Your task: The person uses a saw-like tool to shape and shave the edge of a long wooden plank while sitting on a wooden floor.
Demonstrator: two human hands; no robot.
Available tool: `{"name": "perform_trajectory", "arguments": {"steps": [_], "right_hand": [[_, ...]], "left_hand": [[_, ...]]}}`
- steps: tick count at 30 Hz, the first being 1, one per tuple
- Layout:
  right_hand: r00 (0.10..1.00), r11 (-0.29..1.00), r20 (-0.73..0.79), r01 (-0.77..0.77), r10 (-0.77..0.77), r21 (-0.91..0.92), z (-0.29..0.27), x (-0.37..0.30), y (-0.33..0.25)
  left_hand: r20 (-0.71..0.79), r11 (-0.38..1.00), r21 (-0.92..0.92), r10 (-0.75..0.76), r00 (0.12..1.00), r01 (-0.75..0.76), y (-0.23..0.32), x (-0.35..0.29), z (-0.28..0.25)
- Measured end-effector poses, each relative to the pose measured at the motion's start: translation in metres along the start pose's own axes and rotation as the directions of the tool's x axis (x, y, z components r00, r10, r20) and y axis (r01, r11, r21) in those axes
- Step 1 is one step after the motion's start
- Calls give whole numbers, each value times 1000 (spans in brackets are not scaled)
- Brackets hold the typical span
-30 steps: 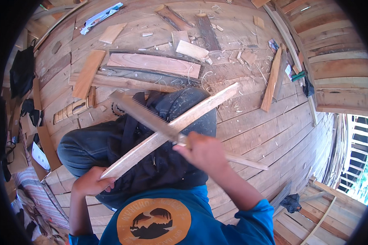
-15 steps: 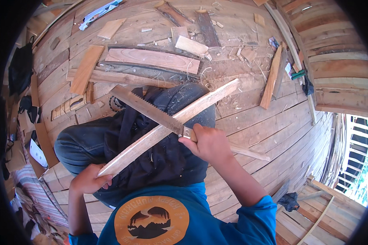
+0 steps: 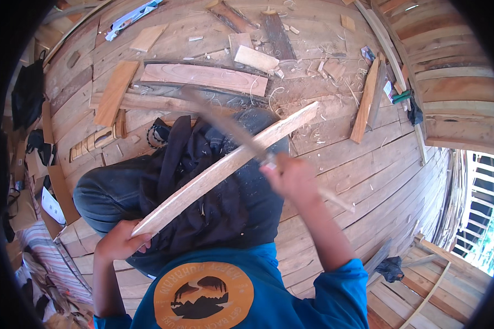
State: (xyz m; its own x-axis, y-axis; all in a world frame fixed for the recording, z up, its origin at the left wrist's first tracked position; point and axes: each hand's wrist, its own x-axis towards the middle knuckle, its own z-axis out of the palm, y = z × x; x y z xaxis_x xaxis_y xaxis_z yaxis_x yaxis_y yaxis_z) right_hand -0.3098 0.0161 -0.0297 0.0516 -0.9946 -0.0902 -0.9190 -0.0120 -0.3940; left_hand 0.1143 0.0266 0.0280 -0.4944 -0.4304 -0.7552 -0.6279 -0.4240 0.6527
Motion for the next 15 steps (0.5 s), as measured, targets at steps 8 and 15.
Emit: {"name": "perform_trajectory", "arguments": {"steps": [8, 15], "right_hand": [[984, 988, -125, -140, 131, -72, -21, 12, 27], [951, 960, -196, -262, 239, -103, -28, 18, 81]], "left_hand": [[42, 998, -44, -54, 998, 55, 4, 7, -4], [17, 1000, 7, 18, 1000, -18, 5, 4, 0]]}}
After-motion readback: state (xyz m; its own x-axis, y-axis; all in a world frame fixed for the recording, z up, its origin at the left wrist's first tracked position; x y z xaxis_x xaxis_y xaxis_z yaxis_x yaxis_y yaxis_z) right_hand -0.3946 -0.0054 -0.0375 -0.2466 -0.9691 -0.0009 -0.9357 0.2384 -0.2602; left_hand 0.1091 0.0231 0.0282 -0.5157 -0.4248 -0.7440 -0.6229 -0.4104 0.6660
